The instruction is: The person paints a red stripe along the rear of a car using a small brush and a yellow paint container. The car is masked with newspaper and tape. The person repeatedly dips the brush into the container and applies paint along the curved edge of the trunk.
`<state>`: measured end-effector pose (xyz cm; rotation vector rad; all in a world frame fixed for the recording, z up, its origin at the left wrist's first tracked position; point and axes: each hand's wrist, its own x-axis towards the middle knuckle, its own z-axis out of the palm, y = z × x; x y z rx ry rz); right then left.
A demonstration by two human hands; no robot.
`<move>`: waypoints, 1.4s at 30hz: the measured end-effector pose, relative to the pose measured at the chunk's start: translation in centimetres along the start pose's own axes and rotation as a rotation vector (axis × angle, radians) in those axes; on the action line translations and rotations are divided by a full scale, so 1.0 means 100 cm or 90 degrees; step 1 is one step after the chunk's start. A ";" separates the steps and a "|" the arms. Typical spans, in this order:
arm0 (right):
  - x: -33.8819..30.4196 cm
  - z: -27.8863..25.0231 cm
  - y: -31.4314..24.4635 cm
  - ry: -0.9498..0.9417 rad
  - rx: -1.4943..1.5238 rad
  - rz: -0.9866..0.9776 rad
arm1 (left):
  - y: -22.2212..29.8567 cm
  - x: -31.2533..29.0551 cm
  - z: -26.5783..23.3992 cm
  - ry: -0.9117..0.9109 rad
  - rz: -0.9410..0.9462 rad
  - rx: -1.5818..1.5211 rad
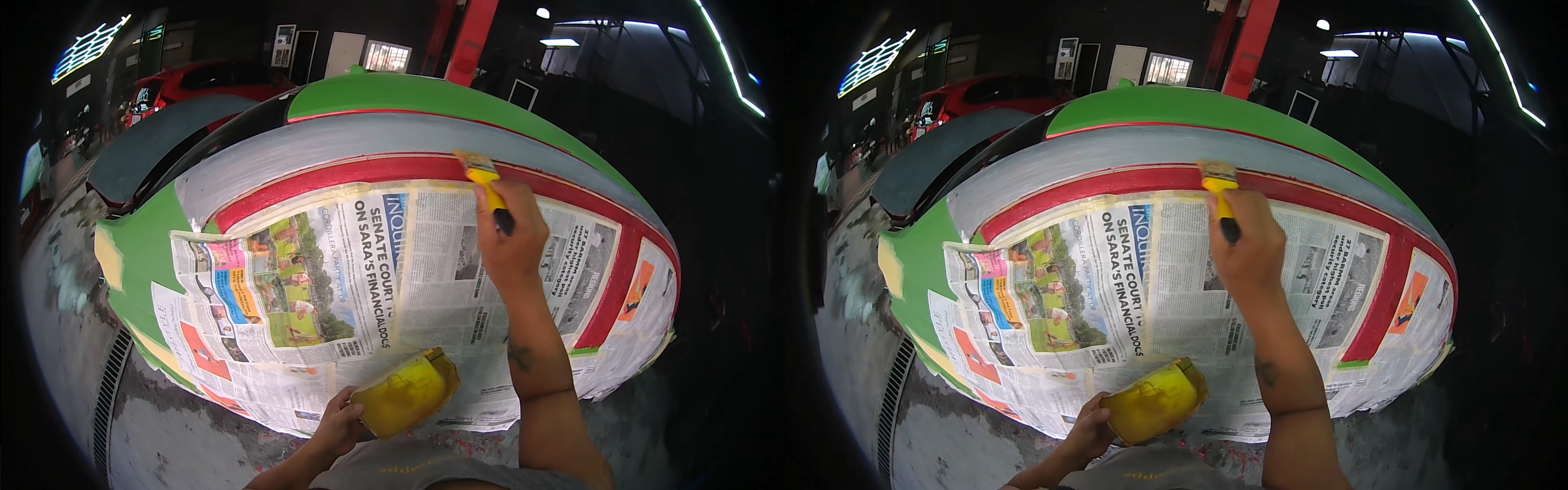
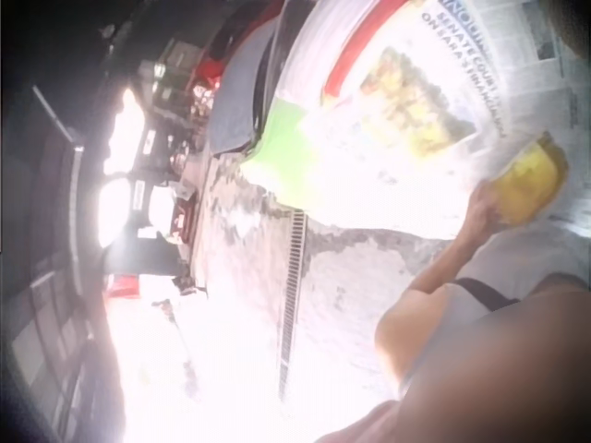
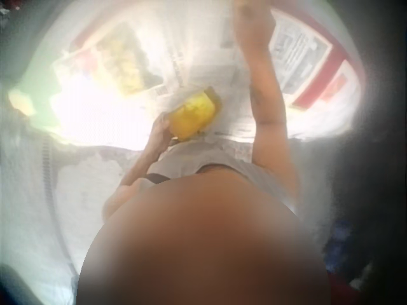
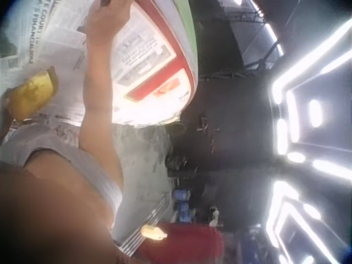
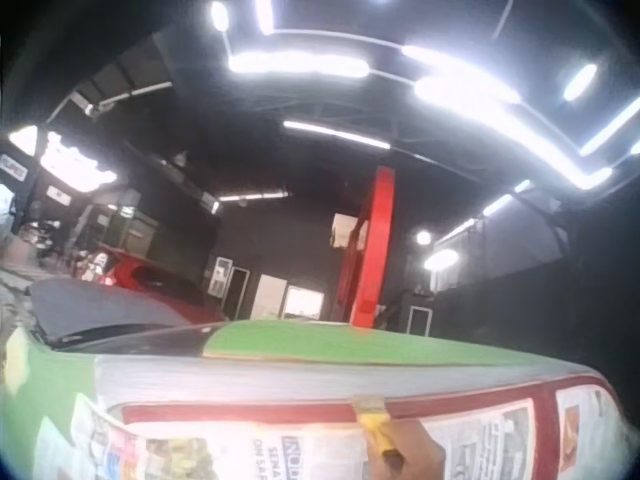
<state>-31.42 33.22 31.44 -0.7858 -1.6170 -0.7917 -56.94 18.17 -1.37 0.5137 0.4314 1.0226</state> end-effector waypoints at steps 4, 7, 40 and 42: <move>-0.001 0.038 -0.029 -0.122 -0.009 -0.025 | 0.002 -0.003 -0.003 0.012 -0.005 0.004; -0.005 0.057 -0.041 -0.125 0.104 -0.012 | 0.007 -0.009 -0.006 0.014 -0.002 0.012; 0.030 0.051 -0.029 -0.091 0.151 -0.037 | -0.001 -0.087 0.014 0.188 0.196 -0.023; 0.030 0.038 -0.016 -0.042 0.146 -0.046 | -0.002 -0.095 0.013 0.173 0.216 -0.039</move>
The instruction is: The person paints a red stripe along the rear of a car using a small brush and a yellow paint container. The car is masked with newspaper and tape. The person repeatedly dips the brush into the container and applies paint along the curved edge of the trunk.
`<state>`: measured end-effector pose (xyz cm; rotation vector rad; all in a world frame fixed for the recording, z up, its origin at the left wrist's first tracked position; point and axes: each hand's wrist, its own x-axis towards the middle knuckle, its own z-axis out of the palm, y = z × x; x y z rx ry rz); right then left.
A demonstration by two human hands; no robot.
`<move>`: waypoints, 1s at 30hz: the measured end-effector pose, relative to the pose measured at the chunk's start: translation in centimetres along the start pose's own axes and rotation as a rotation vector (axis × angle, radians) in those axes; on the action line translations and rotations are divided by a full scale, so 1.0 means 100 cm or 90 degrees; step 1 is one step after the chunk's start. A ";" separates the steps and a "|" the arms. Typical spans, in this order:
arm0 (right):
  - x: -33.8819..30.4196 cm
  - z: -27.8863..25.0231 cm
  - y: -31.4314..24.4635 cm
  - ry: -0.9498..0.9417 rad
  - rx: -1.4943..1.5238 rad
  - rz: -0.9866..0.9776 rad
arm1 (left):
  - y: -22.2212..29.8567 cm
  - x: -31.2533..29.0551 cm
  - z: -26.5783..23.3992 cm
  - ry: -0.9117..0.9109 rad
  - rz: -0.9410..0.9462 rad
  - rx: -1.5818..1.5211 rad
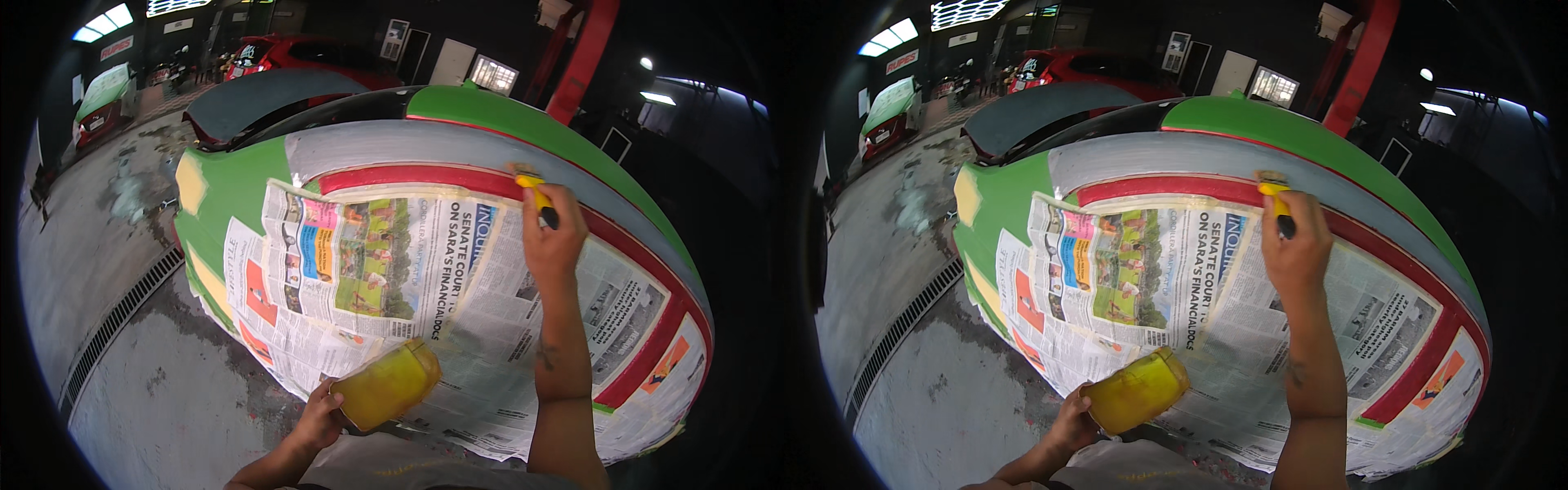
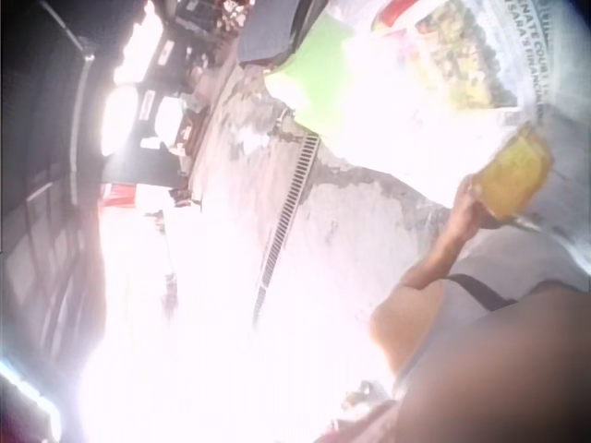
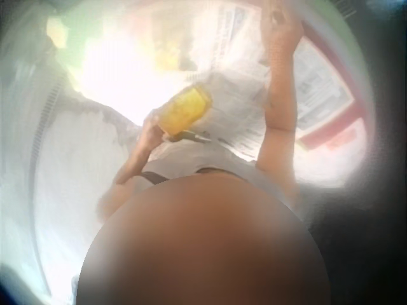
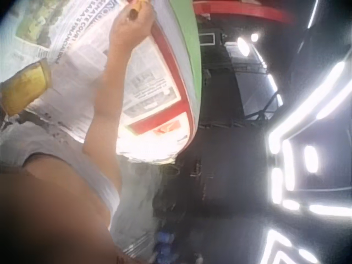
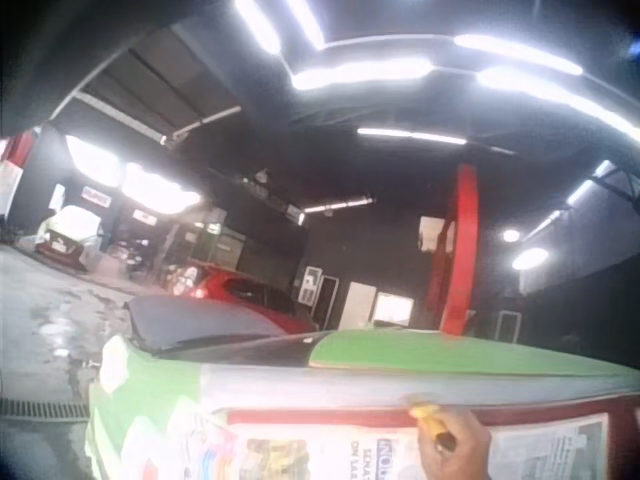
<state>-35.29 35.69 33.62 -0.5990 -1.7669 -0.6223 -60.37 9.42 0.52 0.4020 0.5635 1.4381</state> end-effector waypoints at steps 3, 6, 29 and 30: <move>-0.008 0.006 -0.008 0.001 0.035 0.018 | 0.007 -0.004 -0.008 -0.014 0.003 -0.005; -0.013 0.044 -0.034 -0.038 0.046 0.017 | 0.013 -0.005 -0.012 -0.001 0.015 0.006; -0.010 0.140 -0.134 -0.021 -0.065 0.177 | 0.212 0.058 -0.164 -0.119 -0.179 0.068; -0.010 0.143 -0.139 0.001 -0.070 0.164 | 0.214 0.062 -0.165 -0.123 -0.190 0.080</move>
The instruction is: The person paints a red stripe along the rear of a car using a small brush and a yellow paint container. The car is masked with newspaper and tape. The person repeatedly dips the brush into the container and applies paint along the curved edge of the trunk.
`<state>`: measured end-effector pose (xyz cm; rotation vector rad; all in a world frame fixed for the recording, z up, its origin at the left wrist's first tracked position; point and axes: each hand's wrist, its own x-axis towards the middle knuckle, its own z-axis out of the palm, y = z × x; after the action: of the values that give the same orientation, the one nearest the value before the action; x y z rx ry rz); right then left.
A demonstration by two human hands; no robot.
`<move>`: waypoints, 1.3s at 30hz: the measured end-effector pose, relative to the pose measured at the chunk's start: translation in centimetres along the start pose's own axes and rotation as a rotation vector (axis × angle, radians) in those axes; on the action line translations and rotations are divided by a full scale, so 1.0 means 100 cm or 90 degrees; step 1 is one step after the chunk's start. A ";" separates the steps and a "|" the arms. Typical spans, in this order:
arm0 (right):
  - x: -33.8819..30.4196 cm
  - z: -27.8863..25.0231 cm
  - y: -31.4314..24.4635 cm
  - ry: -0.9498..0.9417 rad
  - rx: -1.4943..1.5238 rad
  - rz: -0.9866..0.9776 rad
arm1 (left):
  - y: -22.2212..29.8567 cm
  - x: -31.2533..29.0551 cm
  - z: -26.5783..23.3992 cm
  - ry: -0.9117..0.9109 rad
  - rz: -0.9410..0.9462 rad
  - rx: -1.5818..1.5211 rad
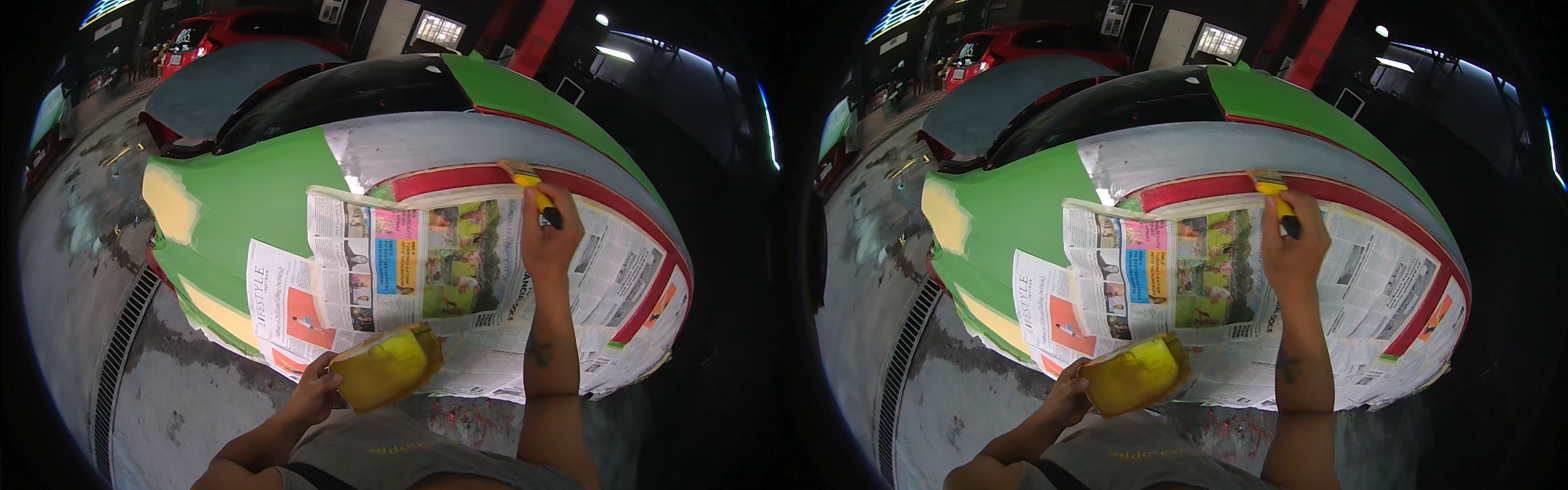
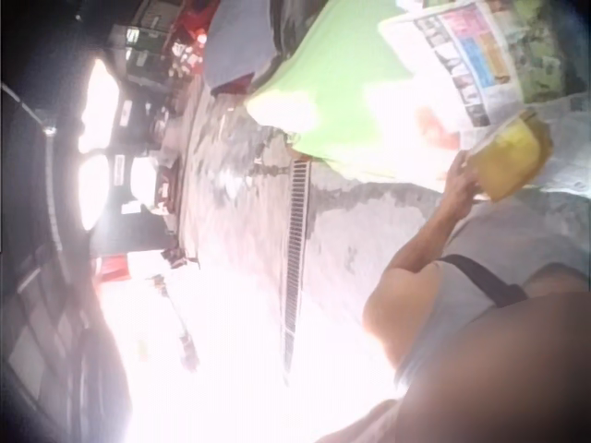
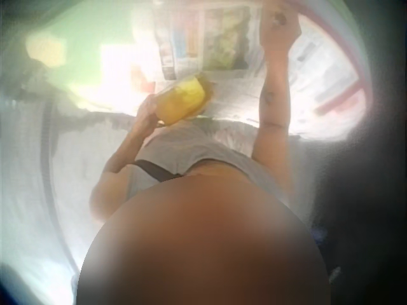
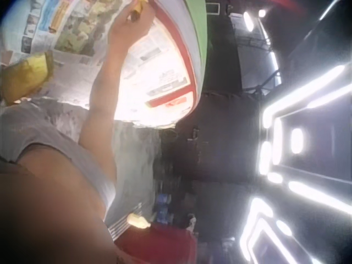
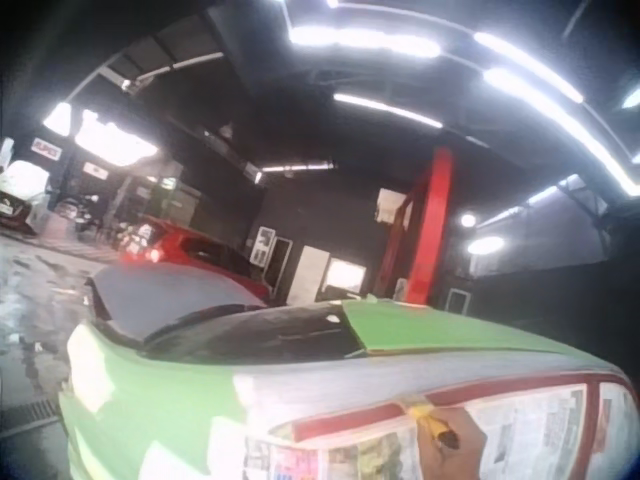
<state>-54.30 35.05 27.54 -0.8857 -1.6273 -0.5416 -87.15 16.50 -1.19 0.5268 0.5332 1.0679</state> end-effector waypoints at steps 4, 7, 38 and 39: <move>-0.019 0.044 -0.039 -0.114 -0.027 -0.076 | 0.007 0.010 -0.006 -0.026 -0.002 0.003; -0.030 0.055 -0.048 -0.141 0.127 -0.007 | 0.010 0.012 -0.008 -0.042 -0.009 -0.019; -0.068 0.030 -0.035 0.127 0.235 0.224 | 0.012 -0.012 -0.038 0.038 0.047 -0.064; -0.068 0.034 -0.034 0.077 0.166 0.130 | 0.013 -0.011 -0.037 0.032 0.038 -0.050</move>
<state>-58.57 33.71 20.55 -0.7969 -1.4397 -0.2293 -90.81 16.54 -2.98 0.4498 0.5198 1.1569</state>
